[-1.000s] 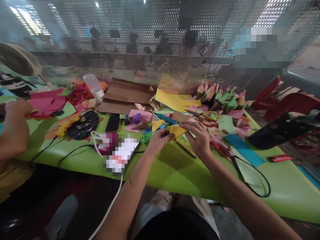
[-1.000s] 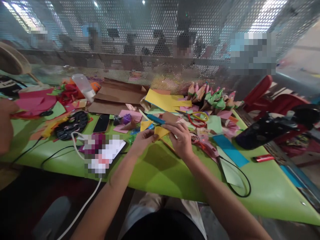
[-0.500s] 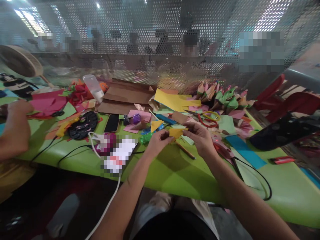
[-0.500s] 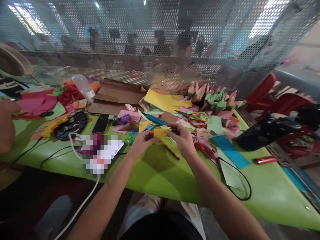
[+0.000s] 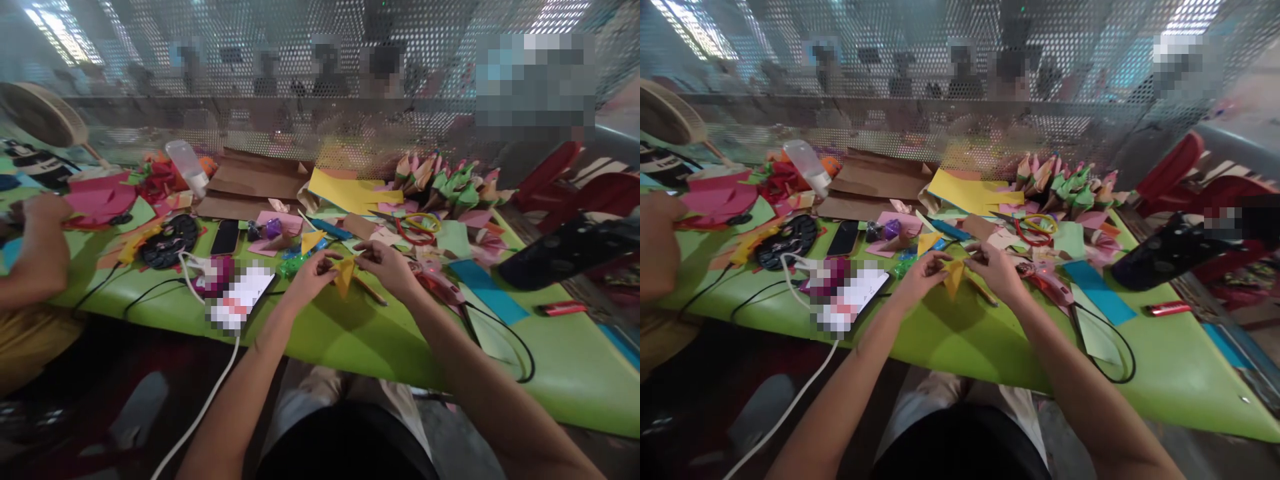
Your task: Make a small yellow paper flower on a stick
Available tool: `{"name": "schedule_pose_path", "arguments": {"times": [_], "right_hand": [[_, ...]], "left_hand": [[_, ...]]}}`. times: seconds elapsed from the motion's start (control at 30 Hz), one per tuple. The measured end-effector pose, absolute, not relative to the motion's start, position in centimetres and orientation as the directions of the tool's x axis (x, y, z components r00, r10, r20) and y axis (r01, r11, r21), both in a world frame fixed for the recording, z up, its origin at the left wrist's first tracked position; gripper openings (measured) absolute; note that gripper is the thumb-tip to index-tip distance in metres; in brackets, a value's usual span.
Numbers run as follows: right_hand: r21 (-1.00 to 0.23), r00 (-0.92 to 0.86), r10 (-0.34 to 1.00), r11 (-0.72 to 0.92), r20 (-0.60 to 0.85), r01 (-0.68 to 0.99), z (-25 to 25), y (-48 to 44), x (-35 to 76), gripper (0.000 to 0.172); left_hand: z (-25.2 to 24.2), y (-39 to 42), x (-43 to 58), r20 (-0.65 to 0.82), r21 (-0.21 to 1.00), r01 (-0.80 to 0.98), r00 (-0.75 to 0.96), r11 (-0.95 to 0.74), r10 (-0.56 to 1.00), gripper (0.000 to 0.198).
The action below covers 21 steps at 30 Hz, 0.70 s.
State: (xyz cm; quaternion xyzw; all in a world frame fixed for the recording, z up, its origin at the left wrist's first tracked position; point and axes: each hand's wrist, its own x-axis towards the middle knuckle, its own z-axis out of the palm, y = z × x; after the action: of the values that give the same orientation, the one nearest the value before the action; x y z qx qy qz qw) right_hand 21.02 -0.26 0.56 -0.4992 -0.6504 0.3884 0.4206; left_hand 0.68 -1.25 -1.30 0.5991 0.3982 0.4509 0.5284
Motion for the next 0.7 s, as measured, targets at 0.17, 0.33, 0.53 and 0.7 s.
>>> {"name": "schedule_pose_path", "arguments": {"times": [0.17, 0.33, 0.53, 0.7], "right_hand": [[-0.381, -0.292, 0.949, 0.317, 0.123, 0.869, 1.1, -2.9, 22.0, 0.015], [-0.278, -0.304, 0.945, 0.327, 0.122, 0.903, -0.8, -5.1, 23.3, 0.03], [-0.418, -0.219, 0.923, 0.342, 0.316, 0.841, -2.2, -5.4, 25.3, 0.031], [-0.595, -0.219, 0.908, 0.403, 0.358, 0.696, -1.9, -5.5, 25.2, 0.021]], "left_hand": [[-1.7, -1.6, -0.2, 0.056, 0.992, 0.099, 0.197, -0.077, 0.979, 0.012], [-1.7, -2.1, 0.3, 0.027, 0.954, 0.284, 0.232, -0.094, 0.972, 0.014], [-1.3, -2.8, 1.1, 0.053, 0.808, 0.554, 0.268, -0.199, 0.962, 0.016], [-1.1, -2.9, 0.7, 0.131, 0.561, 0.69, 0.472, -0.457, 0.872, 0.032]]}}
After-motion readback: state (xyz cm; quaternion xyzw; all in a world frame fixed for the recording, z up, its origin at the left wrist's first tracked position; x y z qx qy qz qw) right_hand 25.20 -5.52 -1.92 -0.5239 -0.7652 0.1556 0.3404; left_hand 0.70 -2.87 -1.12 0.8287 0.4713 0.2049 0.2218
